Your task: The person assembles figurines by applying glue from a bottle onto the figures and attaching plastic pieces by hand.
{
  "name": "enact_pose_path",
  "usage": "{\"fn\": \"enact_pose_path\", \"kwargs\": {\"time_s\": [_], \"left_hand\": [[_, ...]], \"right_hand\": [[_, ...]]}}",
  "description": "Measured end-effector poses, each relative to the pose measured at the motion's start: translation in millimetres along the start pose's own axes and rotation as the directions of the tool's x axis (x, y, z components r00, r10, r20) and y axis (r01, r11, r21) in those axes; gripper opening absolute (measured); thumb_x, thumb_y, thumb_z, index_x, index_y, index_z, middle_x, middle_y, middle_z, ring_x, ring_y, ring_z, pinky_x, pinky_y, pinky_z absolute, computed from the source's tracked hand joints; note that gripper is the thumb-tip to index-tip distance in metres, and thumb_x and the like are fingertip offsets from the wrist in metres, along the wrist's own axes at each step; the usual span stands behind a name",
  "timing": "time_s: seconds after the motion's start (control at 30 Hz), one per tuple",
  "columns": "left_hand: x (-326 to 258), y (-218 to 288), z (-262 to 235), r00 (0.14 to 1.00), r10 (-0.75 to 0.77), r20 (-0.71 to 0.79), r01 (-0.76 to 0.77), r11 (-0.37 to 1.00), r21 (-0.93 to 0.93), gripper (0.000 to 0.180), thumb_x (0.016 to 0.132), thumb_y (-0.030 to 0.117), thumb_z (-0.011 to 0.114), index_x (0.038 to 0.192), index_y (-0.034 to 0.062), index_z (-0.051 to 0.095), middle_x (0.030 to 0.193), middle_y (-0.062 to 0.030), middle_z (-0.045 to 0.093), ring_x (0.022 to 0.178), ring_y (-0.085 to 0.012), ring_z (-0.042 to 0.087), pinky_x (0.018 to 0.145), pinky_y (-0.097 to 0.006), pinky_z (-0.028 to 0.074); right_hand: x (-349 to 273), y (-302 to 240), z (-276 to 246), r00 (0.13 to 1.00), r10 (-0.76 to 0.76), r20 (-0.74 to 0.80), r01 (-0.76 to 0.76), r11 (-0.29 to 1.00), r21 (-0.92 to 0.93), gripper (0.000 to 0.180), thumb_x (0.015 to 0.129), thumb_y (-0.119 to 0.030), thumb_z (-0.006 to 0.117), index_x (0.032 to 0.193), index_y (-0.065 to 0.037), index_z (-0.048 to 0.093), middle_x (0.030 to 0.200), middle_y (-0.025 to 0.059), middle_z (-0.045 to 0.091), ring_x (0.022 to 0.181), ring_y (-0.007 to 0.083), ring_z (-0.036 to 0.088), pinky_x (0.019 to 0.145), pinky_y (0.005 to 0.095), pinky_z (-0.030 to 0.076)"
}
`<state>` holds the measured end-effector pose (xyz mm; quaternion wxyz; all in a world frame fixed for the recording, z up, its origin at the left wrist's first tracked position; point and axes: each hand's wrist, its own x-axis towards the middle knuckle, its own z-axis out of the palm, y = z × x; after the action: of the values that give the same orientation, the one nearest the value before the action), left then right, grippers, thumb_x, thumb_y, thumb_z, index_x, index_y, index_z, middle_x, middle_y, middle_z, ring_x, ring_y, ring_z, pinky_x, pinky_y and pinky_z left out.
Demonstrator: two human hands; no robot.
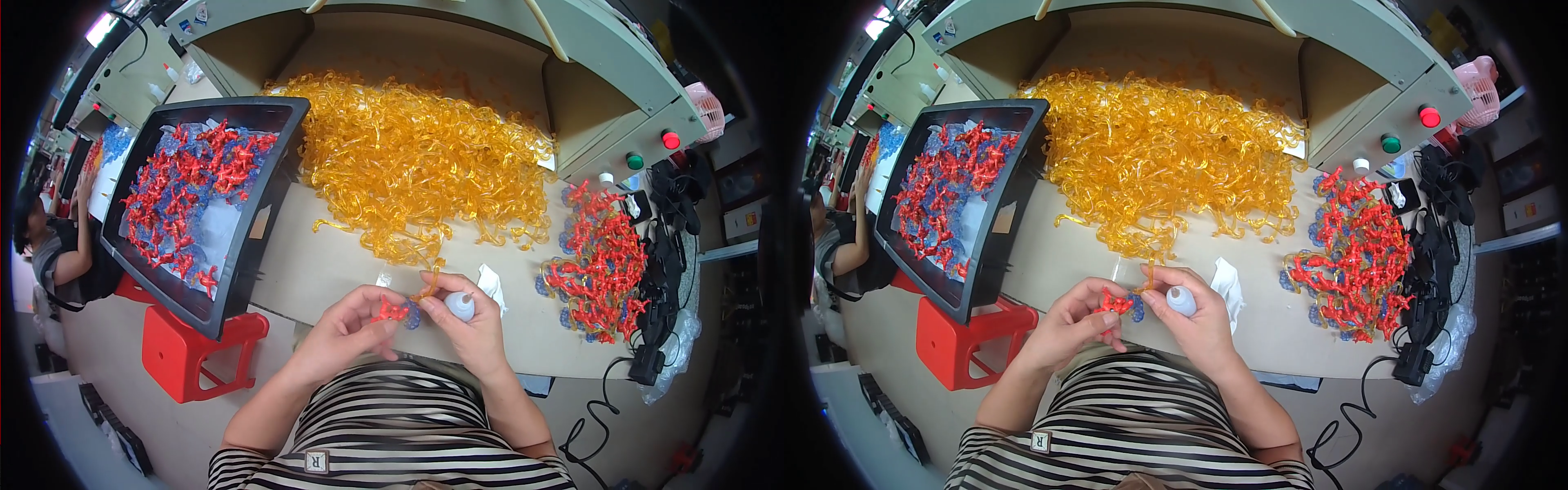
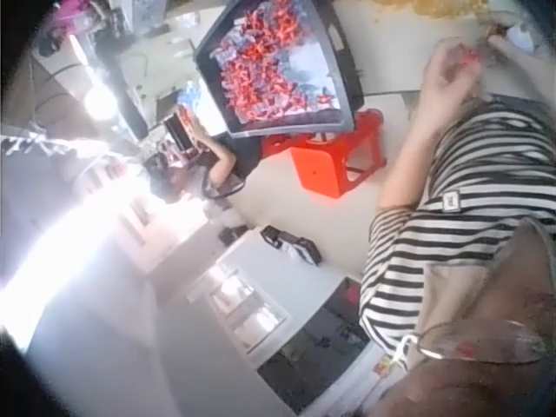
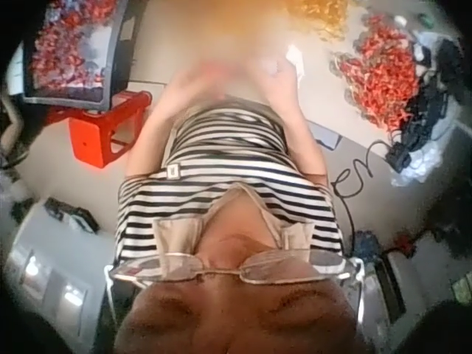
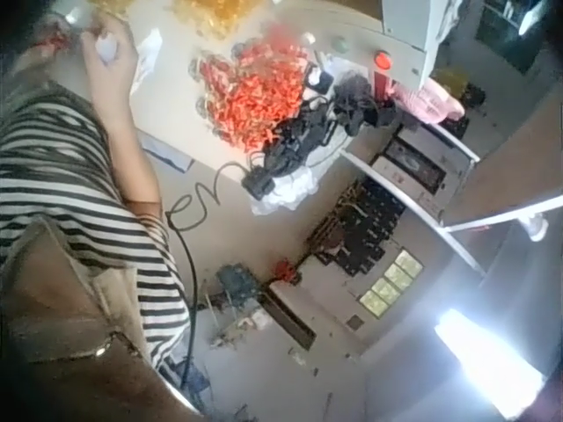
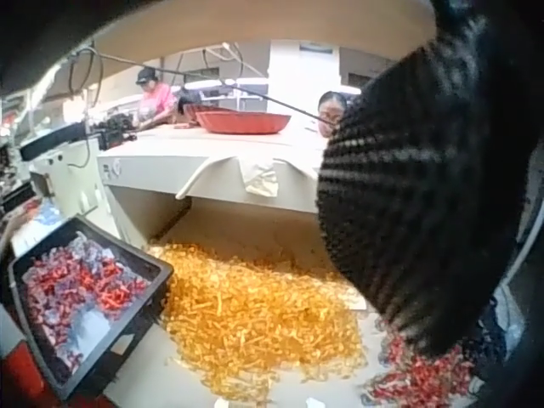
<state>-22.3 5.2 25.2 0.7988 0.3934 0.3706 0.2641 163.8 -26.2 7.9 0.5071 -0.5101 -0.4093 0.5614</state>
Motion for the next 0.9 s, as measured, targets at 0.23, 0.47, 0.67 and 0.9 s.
{"fn": "enact_pose_path", "kwargs": {"time_s": [0.23, 0.47, 0.67, 0.9], "left_hand": [[-2, -14, 6, 0.995, 0.059, 0.083, -0.055, 0.997, -0.044, 0.032, 0.083, 0.002, 0.058, 0.113, 0.0037, 0.047, 0.098, -0.0051, 0.055, 0.093, -0.0112, 0.055, 0.075, -0.027, 0.051], [0, -5, 9, 0.914, 0.398, 0.079, -0.278, 0.473, 0.836, 0.025, 0.078, 0.005, 0.065, 0.101, 0.0044, 0.054, 0.085, -0.0061, 0.058, 0.068, -0.0087, 0.056, 0.057, -0.019, 0.045], [3, -3, -2, 0.980, 0.081, -0.180, -0.087, 0.996, -0.024, 0.016, 0.085, 0.010, 0.059, 0.097, 0.0024, 0.052, 0.101, -0.0096, 0.058, 0.071, -0.0114, 0.056, 0.055, -0.023, 0.048], [1, 2, 8, 0.988, -0.034, -0.149, -0.004, 0.969, -0.245, 0.031, 0.088, 0.007, 0.051, 0.119, 0.0015, 0.047, 0.112, -0.0109, 0.055, 0.095, -0.0197, 0.059, 0.079, -0.031, 0.053]], "right_hand": [[-2, 10, 10, 0.988, -0.150, -0.040, 0.143, 0.980, -0.141, 0.028, 0.080, -0.003, 0.062, 0.108, -0.003, 0.059, 0.094, 0.0049, 0.056, 0.086, 0.0109, 0.055, 0.075, 0.0221, 0.045], [-5, 13, 18, 0.994, 0.043, -0.102, -0.032, 0.994, 0.105, 0.028, 0.082, -0.002, 0.061, 0.109, -0.003, 0.057, 0.094, 0.0041, 0.056, 0.083, 0.0104, 0.055, 0.074, 0.0212, 0.045], [-4, 4, -3, 0.990, 0.022, -0.140, 0.009, 0.976, 0.219, 0.021, 0.082, 0.001, 0.059, 0.103, 0.001, 0.053, 0.093, 0.0087, 0.058, 0.084, 0.0147, 0.059, 0.077, 0.0251, 0.048], [-18, -8, -6, 0.999, 0.041, -0.012, -0.039, 0.984, 0.173, 0.013, 0.082, 0.004, 0.057, 0.095, 0.002, 0.054, 0.093, 0.0131, 0.060, 0.082, 0.0181, 0.061, 0.074, 0.0289, 0.051]]}}
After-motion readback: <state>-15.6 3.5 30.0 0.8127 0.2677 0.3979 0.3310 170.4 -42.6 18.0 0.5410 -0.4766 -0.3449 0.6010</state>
